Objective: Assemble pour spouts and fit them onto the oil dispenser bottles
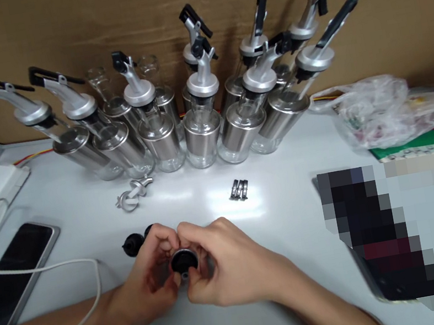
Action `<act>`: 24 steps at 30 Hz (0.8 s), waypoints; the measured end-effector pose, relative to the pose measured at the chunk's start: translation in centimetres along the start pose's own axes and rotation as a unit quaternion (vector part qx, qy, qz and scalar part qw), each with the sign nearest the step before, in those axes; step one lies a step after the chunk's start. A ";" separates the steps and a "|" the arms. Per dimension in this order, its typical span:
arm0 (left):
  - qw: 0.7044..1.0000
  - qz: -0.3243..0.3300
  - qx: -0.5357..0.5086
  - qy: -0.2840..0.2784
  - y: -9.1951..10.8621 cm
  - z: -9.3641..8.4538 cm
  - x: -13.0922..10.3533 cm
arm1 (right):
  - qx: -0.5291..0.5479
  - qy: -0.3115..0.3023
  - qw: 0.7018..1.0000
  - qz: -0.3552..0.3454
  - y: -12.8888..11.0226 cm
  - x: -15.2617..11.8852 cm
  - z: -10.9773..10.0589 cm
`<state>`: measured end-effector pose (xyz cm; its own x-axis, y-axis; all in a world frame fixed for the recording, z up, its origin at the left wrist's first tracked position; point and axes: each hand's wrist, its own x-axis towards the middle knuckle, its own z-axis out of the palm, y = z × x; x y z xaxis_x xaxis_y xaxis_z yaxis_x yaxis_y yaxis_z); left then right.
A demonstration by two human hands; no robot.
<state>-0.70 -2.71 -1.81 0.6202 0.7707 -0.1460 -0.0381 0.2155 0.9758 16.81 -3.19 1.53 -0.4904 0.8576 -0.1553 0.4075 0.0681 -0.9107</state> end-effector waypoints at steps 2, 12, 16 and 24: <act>1.000 0.004 0.013 0.011 0.0 0.0 0.0 | 0.002 0.015 1.000 0.003 0.0 0.0 -0.1; 0.996 0.064 -0.027 0.047 -0.4 0.1 0.7 | -0.030 0.109 0.994 -0.009 0.5 0.0 -1.1; 0.996 0.065 -0.045 0.043 -0.5 0.1 0.9 | -0.031 0.126 0.990 -0.051 0.8 0.3 -1.2; 0.998 0.063 -0.006 0.021 -0.7 -0.1 1.0 | -0.170 0.132 0.973 -0.084 0.8 0.0 -2.0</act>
<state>-0.11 -2.05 -2.67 0.5760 0.8169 -0.0286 -0.1230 0.1212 0.9850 18.64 -2.09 1.53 -0.3753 0.9179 0.1292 0.5925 0.3448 -0.7281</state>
